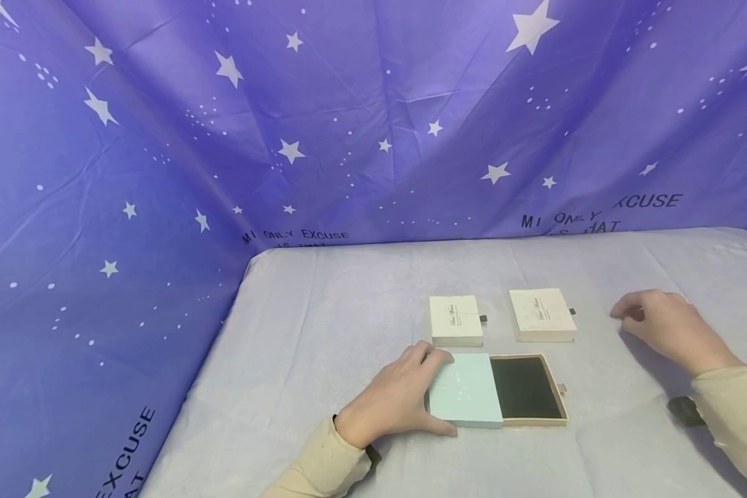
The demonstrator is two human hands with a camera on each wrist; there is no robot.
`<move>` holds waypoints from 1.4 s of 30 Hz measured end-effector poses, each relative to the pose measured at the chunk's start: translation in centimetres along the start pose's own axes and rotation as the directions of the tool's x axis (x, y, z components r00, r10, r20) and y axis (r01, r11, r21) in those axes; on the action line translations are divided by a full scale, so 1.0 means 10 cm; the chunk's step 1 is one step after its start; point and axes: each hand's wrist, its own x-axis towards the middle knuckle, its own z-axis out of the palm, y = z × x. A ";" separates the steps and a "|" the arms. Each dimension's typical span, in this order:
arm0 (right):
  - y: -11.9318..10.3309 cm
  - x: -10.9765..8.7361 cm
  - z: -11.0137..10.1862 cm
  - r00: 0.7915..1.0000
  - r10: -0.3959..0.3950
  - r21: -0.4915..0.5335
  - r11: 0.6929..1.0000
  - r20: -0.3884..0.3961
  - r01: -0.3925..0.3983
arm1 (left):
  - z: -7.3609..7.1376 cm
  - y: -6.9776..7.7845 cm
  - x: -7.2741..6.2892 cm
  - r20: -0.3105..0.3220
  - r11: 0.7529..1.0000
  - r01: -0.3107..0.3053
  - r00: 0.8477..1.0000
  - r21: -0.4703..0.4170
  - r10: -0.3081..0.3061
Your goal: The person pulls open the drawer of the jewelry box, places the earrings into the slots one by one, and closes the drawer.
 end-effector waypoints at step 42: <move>-0.26 -0.07 -0.03 0.996 -0.011 0.119 0.993 -0.086 0.021 | 0.00 -0.01 0.01 0.002 1.000 -0.001 1.000 -0.015 0.001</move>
